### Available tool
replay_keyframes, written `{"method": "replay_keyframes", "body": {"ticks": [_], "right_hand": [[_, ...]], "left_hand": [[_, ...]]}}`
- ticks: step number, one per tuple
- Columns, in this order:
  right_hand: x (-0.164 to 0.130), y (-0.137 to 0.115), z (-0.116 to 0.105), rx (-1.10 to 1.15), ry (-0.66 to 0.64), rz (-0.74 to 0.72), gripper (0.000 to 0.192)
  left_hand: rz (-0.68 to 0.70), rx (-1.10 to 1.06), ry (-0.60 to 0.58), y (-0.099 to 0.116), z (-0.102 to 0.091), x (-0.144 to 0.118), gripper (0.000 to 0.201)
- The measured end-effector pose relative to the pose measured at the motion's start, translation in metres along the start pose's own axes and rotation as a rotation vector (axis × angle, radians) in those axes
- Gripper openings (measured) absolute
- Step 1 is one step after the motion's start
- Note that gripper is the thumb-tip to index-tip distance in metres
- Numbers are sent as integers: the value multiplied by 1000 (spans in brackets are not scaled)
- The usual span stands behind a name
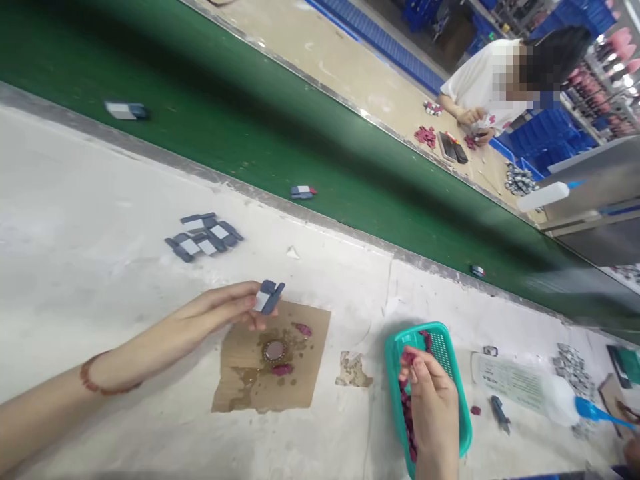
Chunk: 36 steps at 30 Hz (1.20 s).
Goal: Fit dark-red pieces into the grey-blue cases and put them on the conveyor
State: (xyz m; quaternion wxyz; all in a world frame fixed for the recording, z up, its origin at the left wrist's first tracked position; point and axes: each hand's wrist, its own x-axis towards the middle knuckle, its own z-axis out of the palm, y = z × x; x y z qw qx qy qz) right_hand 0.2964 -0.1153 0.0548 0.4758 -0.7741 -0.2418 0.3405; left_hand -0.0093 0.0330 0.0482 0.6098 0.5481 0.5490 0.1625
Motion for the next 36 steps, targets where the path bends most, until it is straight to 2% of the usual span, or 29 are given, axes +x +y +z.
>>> {"method": "replay_keyframes", "body": {"ticks": [4,7,10,13,17,20,23,26,31,36], "right_hand": [[-12,-7,43,-144,-206,-129,26],[-20,-9,78,-237,-366,-239,20],[-24,-8,104,-377,-566,-450,15],[-26,-4,119,-515,-721,-699,23],[-27,3,133,-692,-685,-971,31],[-28,6,139,-796,-644,-1056,32],[-29,6,141,-846,-650,-1086,31],[-29,5,142,-843,-647,-1066,30],[-31,4,144,-882,-684,-1030,27],[-32,2,145,-880,-641,-1025,27]], "left_hand": [[13,-138,-112,-14,3,-2,46],[58,-216,-93,-22,7,-2,43],[55,-327,-84,-27,11,-2,41],[48,-400,-54,-30,12,-1,42],[78,-398,-47,-34,11,1,36],[102,-349,-13,-38,10,1,30],[84,-348,17,-39,10,1,28],[45,-446,21,-37,9,1,29],[-9,-561,-39,-35,6,1,35],[-53,-589,-105,-37,7,0,45]]}}
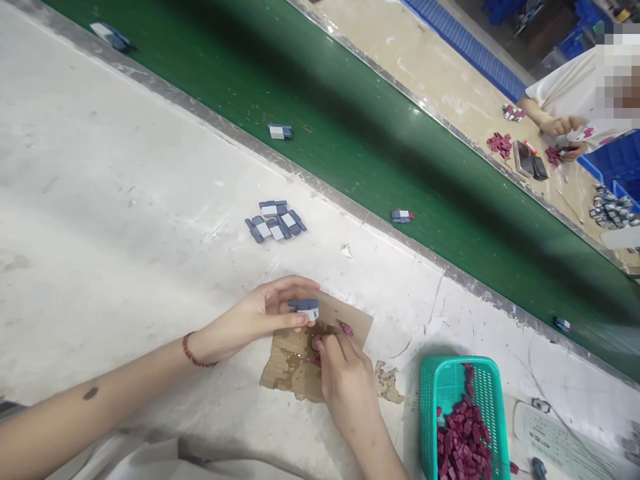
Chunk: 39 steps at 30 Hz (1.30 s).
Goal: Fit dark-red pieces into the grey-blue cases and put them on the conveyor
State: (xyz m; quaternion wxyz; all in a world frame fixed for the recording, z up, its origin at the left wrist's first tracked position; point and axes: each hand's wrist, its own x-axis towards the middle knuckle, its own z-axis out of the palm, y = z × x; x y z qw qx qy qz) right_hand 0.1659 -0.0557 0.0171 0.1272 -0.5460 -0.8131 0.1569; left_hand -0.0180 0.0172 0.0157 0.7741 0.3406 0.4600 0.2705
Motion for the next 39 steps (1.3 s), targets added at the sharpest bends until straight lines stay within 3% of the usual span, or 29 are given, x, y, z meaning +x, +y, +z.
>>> {"method": "replay_keyframes", "body": {"ticks": [6,9,13,17,25,34,39], "right_hand": [[2,1,-4,128,-24,49,29],[2,7,-8,417,-5,192,26],[-3,15,-11,848,125,436,20],[-5,14,-10,1025,220,471,24],[2,6,-7,1079,211,418,22],[4,1,-2,868,212,350,20],[5,1,-2,875,239,356,18]], "left_hand": [[13,35,-52,-4,1,1,34],[3,64,-66,-10,1,1,34],[75,211,-111,-14,3,-3,35],[128,287,-170,-13,8,-8,33],[123,345,-221,-15,10,-10,38],[275,468,-221,-19,11,-8,31],[324,533,-222,-18,14,-9,31]]}}
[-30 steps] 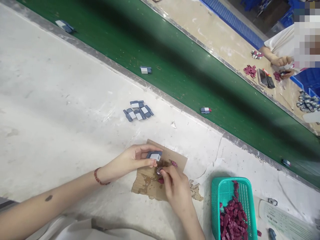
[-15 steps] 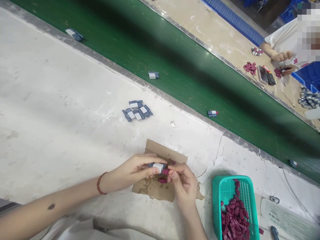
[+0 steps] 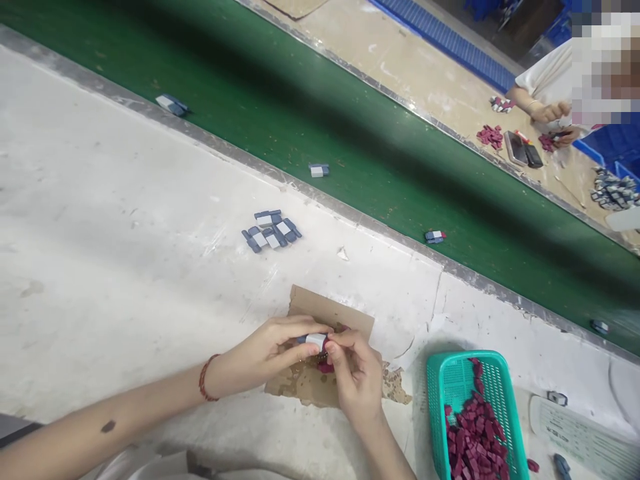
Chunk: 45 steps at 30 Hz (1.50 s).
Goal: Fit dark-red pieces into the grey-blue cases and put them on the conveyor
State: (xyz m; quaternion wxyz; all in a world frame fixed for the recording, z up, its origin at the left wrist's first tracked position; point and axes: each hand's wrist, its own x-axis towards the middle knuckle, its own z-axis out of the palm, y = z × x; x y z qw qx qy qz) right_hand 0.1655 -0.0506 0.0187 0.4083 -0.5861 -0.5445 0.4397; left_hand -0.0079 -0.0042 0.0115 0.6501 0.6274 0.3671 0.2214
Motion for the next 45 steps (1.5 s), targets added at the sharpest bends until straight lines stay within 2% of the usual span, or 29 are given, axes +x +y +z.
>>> {"method": "replay_keyframes", "body": {"ticks": [4,6,8,10,13,14,16,18,21,23,27,31,38,40,42,45], "right_hand": [[-2,-2,-10,51,-2,-2,15],[-8,-3,-26,0,81,-9,19],[-19,-3,-50,-140,229,12,20],[-34,0,-82,-340,395,68,19],[-59,7,-134,-599,564,190,25],[-68,10,-148,-669,562,230,27],[-83,17,-170,-782,490,305,27],[-93,22,-180,-829,362,355,26],[-101,25,-181,-792,181,389,25],[-102,24,-178,-768,125,403,25],[-100,20,-175,-741,77,377,24],[-97,23,-174,-697,107,288,17],[-89,34,-169,-735,232,226,17],[-86,33,-168,-735,226,213,15],[-84,31,-167,-713,230,213,14],[-84,24,-166,-620,288,257,15]], "left_hand": [[40,156,-26,17,-13,10,30],[65,286,19,28,-31,24,31],[80,421,145,38,-56,46,34],[64,538,336,44,-86,73,41],[-62,712,552,47,-125,114,47],[-111,775,589,47,-135,126,48],[-173,876,586,43,-148,146,48],[-146,968,533,39,-153,160,46],[10,1098,437,33,-151,175,47],[83,1141,371,33,-142,183,50],[83,1087,215,42,-112,192,53],[82,848,184,55,-87,193,42],[24,688,241,66,-67,185,44],[-31,547,264,70,-59,175,43],[-107,303,259,73,-50,160,39],[-202,-67,191,72,-40,134,33]]}}
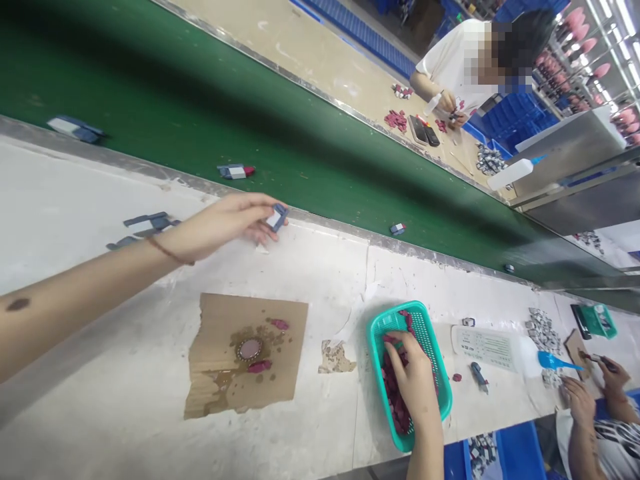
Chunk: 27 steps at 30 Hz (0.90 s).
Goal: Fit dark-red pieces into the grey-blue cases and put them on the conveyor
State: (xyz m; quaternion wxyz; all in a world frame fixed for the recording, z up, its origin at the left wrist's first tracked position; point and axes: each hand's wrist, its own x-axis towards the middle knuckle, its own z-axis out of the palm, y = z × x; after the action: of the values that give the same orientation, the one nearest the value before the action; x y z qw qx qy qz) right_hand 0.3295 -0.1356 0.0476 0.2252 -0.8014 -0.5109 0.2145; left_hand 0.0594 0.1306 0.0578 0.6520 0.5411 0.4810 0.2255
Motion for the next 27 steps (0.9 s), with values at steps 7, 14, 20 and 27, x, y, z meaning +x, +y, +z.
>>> {"method": "replay_keyframes", "body": {"ticks": [7,14,20,27], "right_hand": [[-5,-39,15,380,211,-24,13],[12,-101,72,509,-178,-117,13],[19,-119,111,367,-314,-309,17],[20,-120,129,135,-287,-620,25]], "left_hand": [[-51,-123,-146,-29,-7,-49,42],[-43,-144,-58,-58,-17,-79,52],[-106,-204,-3,-78,-17,-96,43],[-156,-247,-37,-87,-14,-103,50]]}}
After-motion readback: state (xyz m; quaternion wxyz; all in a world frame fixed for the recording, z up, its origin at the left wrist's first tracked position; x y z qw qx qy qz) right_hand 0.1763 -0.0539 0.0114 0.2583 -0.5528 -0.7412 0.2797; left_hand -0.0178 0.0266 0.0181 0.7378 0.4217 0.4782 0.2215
